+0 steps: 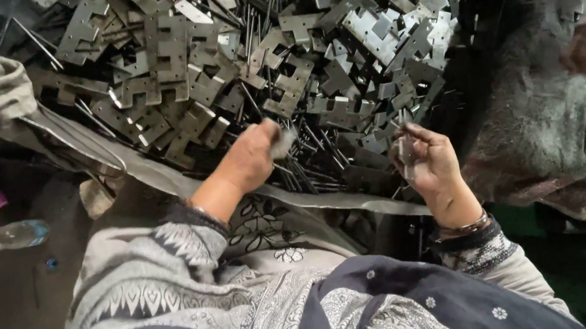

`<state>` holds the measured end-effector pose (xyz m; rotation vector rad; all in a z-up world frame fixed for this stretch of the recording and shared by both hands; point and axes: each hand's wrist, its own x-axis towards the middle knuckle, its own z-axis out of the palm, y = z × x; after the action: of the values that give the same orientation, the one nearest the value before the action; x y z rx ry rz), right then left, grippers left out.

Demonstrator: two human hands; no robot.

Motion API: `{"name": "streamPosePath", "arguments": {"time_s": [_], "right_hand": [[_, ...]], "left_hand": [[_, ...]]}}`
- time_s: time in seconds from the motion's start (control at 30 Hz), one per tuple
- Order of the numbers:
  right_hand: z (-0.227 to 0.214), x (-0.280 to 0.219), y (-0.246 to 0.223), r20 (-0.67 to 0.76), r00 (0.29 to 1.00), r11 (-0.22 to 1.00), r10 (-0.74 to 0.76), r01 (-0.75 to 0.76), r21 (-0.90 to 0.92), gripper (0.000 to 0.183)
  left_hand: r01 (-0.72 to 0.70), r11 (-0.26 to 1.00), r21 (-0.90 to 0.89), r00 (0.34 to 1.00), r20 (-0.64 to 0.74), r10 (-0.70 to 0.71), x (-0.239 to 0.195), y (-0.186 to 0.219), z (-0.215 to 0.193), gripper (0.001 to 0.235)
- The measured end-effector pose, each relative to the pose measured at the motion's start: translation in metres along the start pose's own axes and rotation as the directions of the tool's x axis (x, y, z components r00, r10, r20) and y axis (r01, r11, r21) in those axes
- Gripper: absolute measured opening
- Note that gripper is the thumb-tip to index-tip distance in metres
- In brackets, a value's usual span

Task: The person sorts through a pile of metal plates and rods, assembling them together by hand. They then place the completed metal assemblies onto a nearby surface.

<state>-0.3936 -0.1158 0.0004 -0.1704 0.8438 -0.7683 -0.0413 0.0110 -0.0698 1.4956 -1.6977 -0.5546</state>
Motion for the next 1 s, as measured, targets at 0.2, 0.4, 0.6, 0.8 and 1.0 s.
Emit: {"name": "streamPosePath", "arguments": {"time_s": [0.2,0.4,0.6,0.8,1.0], "right_hand": [[0.050,-0.026,0.006,0.314,0.920,0.684,-0.235,0.386,-0.620,0.064],[0.092,-0.036,0.064,0.669,0.732,-0.123,-0.130,0.657,-0.744,0.065],[0.070,-0.029,0.059,0.540,0.801,0.070,-0.260,0.573,-0.817,0.059],[-0.002,-0.042,-0.083,0.373,0.613,0.131,-0.697,0.620,-0.774,0.038],[-0.065,-0.043,-0.178,0.680,0.383,-0.777,-0.625,-0.224,-0.589,0.063]], "left_hand": [[0.021,-0.371,-0.928,0.866,0.203,-0.458,0.028,0.034,-0.005,0.028],[0.041,-0.561,-0.827,0.872,0.304,-0.384,0.030,0.086,0.051,0.047],[0.351,0.020,-0.936,0.882,0.323,-0.344,0.041,0.088,0.086,0.040],[-0.058,0.877,0.477,0.998,0.016,0.058,0.055,0.032,0.009,0.064],[-0.165,0.779,0.605,0.986,0.112,0.122,0.064,0.018,0.013,0.057]]}}
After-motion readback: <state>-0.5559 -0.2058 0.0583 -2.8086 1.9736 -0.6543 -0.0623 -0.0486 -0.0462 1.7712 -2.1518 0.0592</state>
